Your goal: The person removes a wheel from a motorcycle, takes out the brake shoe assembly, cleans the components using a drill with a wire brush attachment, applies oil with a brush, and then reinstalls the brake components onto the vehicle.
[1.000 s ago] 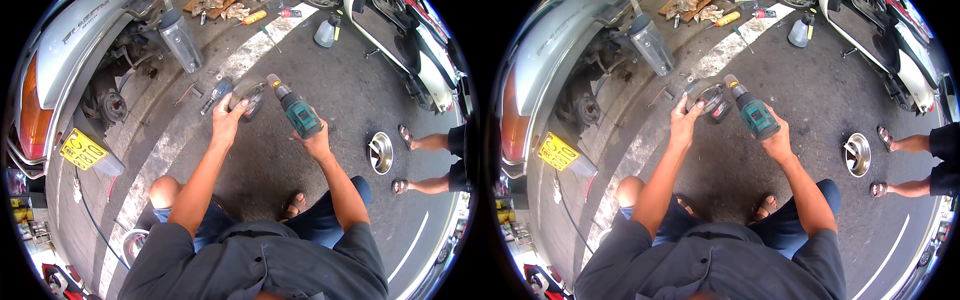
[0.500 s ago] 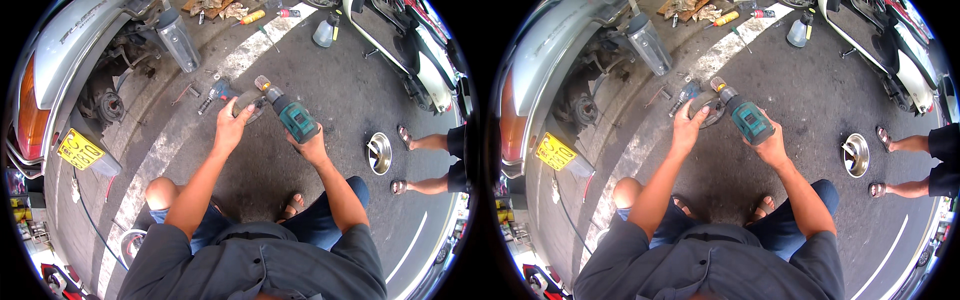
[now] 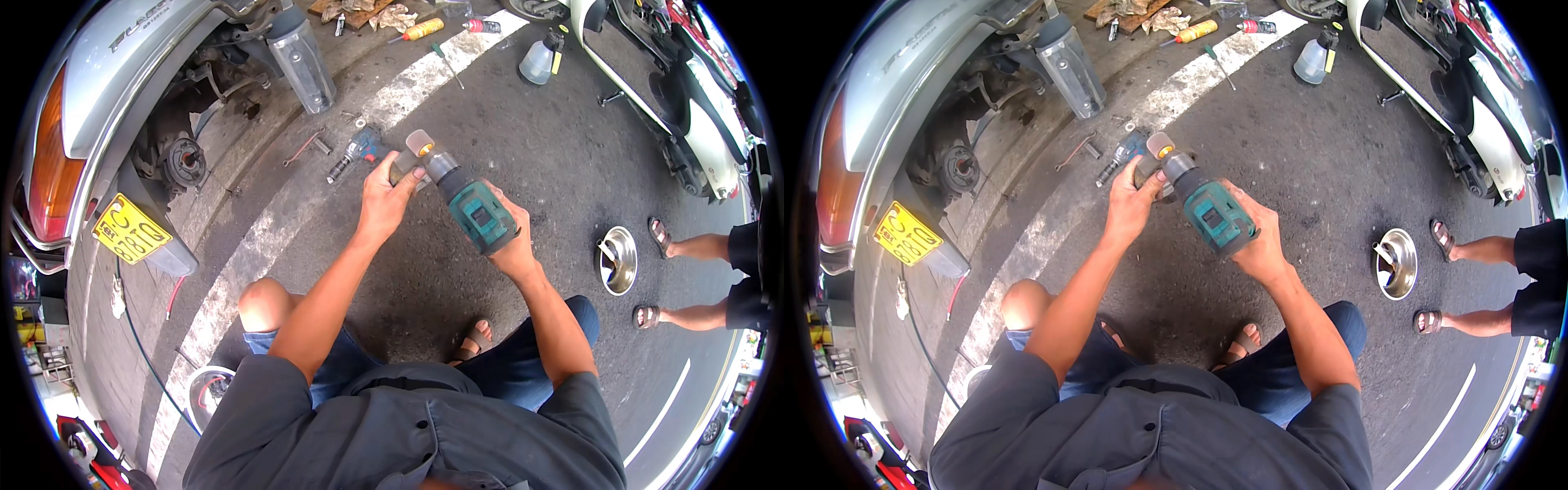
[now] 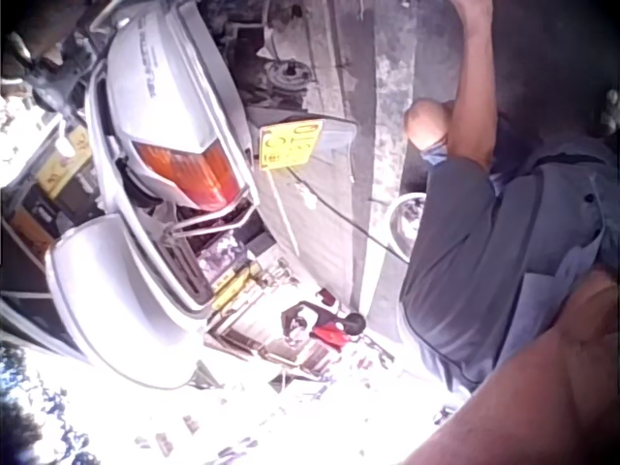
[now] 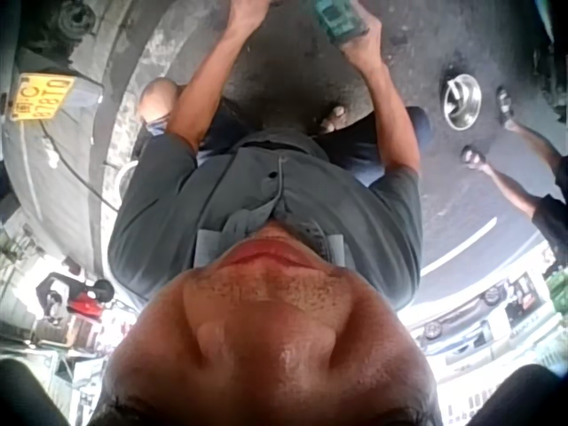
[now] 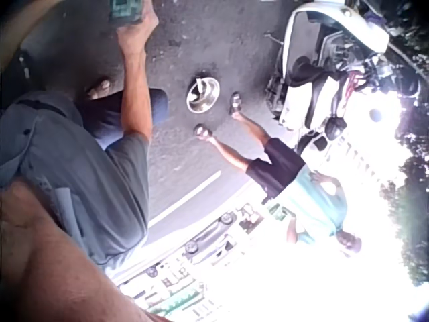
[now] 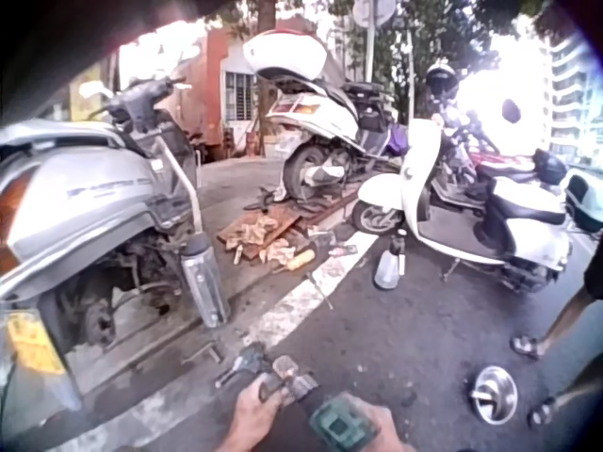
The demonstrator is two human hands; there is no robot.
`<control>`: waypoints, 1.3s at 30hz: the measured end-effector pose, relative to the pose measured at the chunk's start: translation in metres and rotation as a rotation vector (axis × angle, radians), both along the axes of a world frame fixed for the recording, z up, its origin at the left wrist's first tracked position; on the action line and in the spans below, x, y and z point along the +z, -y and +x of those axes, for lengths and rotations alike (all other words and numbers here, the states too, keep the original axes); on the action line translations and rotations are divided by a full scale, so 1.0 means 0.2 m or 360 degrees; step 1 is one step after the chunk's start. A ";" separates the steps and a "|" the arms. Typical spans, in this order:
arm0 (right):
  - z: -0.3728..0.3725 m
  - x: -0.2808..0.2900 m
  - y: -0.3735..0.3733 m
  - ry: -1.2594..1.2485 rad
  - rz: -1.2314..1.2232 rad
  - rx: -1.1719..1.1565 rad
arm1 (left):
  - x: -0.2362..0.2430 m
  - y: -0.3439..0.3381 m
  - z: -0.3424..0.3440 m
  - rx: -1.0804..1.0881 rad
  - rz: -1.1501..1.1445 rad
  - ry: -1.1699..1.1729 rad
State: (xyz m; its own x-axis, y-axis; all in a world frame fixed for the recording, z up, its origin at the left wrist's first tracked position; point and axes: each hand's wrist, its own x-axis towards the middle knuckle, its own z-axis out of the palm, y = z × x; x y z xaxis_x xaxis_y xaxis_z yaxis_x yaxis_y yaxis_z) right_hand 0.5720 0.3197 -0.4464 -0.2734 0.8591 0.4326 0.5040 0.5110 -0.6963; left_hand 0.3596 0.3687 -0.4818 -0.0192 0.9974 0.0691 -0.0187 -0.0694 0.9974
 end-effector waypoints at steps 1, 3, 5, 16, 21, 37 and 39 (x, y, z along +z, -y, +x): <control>0.00 0.00 0.00 -0.0002 -0.0002 -0.0002 | -0.01 0.00 0.00 -0.0002 -0.0002 -0.0002; 0.03 -0.01 -0.02 -0.0037 -0.0071 -0.0096 | -0.03 0.00 -0.01 0.0026 0.0006 0.0032; 0.08 -0.05 -0.03 -0.0047 -0.0127 -0.0132 | -0.02 -0.01 -0.01 0.0048 0.0052 0.0066; -0.01 0.04 0.00 -0.0125 0.0025 0.0094 | -0.01 0.01 -0.02 -0.0017 0.0143 -0.0137; 0.06 -0.01 -0.01 -0.0161 -0.0083 -0.0134 | 0.05 0.02 -0.01 0.0011 0.0184 0.0015; 0.07 -0.02 -0.04 0.0010 0.0164 -0.0165 | 0.02 -0.01 0.01 0.0020 0.0035 0.0258; 0.02 0.03 -0.02 -0.0020 0.0165 -0.0074 | 0.00 -0.02 -0.01 -0.0020 0.0036 0.0266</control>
State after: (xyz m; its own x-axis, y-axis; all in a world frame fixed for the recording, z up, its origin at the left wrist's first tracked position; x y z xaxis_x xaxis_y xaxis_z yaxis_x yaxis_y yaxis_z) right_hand 0.5764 0.3237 -0.4408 -0.2283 0.8213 0.5228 0.5204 0.5568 -0.6474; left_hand 0.3583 0.3720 -0.4812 -0.0199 0.9959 0.0884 -0.1856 -0.0905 0.9785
